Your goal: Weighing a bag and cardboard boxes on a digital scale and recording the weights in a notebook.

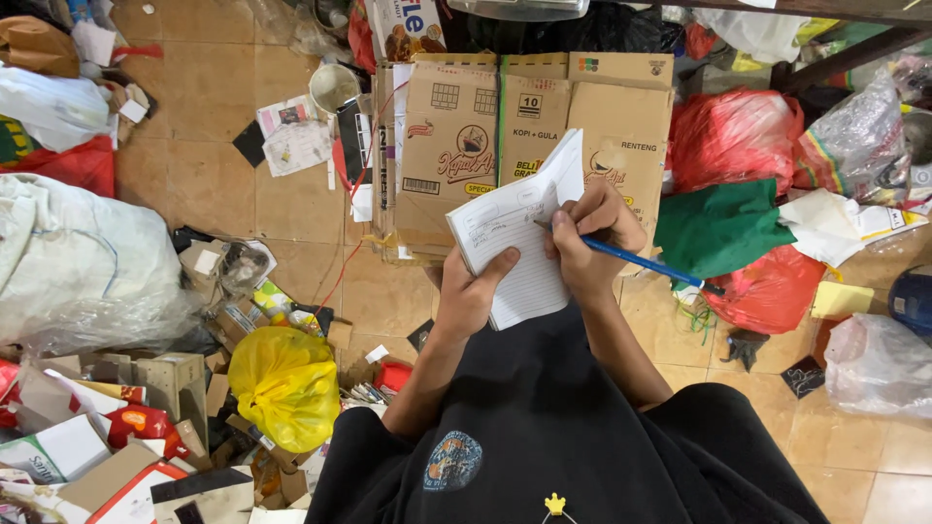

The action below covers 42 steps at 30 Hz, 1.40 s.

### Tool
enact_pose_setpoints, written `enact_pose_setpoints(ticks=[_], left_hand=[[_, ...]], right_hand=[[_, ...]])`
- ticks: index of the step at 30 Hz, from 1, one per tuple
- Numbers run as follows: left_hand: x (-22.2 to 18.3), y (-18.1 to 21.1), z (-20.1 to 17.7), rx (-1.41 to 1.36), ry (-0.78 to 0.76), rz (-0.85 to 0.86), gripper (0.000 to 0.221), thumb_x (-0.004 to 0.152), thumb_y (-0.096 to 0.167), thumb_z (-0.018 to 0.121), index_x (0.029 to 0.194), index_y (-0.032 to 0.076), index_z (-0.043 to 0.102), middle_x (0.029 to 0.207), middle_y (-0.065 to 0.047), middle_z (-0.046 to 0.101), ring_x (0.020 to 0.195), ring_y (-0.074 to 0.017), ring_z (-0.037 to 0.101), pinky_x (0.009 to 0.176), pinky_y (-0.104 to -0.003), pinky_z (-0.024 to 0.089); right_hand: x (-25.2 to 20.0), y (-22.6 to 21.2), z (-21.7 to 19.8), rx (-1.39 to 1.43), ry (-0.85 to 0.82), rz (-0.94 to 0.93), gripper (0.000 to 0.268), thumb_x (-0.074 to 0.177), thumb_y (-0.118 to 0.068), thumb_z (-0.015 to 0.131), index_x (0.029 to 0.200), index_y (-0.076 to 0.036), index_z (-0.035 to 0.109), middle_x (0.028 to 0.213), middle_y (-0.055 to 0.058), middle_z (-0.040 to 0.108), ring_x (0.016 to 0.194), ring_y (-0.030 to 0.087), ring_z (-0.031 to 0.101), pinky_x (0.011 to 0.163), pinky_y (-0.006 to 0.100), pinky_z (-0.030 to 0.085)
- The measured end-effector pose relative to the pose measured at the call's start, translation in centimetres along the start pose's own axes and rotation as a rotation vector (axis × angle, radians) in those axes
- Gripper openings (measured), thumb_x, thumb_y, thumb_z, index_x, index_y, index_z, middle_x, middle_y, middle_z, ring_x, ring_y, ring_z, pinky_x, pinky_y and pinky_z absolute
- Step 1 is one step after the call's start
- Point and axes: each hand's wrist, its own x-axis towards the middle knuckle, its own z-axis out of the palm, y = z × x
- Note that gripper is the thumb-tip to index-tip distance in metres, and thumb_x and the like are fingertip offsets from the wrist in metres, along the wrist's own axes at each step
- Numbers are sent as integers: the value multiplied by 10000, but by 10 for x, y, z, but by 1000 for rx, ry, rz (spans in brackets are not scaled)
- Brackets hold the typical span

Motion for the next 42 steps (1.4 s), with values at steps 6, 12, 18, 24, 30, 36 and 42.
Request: enact_pose_setpoints(ticks=[6, 12, 18, 24, 30, 36, 42], left_hand=[[-1, -4, 4, -6, 2, -56, 270, 1035, 10, 656, 1296, -53, 623, 1196, -79, 708, 1102, -144, 645, 986, -286, 526], [-1, -1, 5, 31, 1, -91, 281, 1030, 21, 661, 1299, -50, 626, 1199, -71, 706, 1106, -141, 645, 989, -278, 522], [1, -1, 4, 25, -22, -98, 280, 1038, 21, 663, 1305, -56, 628, 1204, -75, 709, 1115, -141, 648, 997, -279, 525], [2, 7, 3, 27, -14, -92, 295, 1029, 24, 664, 1309, -54, 611, 1222, -73, 700, 1129, -139, 637, 1006, -279, 515], [9, 14, -9, 45, -13, -87, 286, 1035, 21, 665, 1305, -62, 619, 1205, -80, 708, 1111, -146, 637, 990, -287, 518], [8, 19, -12, 11, -37, -137, 282, 1041, 21, 664, 1309, -61, 626, 1206, -87, 716, 1106, -156, 652, 986, -294, 532], [10, 17, -14, 61, -48, -92, 292, 1038, 22, 672, 1315, -53, 620, 1220, -83, 709, 1126, -149, 648, 999, -289, 532]], right_hand=[[1, -1, -4, -94, 9, -82, 351, 913, 189, 621, 786, -24, 373, 835, 71, 456, 555, 86, 483, 407, 257, 470], [7, -10, -4, -256, -6, -142, 340, 889, 201, 659, 779, -9, 416, 790, 93, 498, 577, 117, 515, 449, 267, 508], [4, 1, -9, -259, -7, -166, 353, 886, 212, 668, 776, -14, 421, 794, 97, 488, 566, 116, 479, 465, 264, 509], [2, 1, 0, -63, 75, -35, 352, 913, 202, 589, 783, -40, 369, 812, 74, 452, 528, 99, 472, 386, 245, 456], [5, 3, 13, -52, 52, -2, 342, 939, 177, 575, 797, -49, 361, 826, 68, 422, 488, 97, 444, 374, 246, 422], [5, 2, 13, 72, 97, 31, 298, 946, 122, 574, 823, -41, 357, 800, 67, 431, 450, 95, 413, 364, 254, 412], [7, 4, 14, 30, 77, -16, 328, 950, 151, 563, 812, -52, 346, 803, 66, 417, 428, 101, 405, 358, 258, 411]])
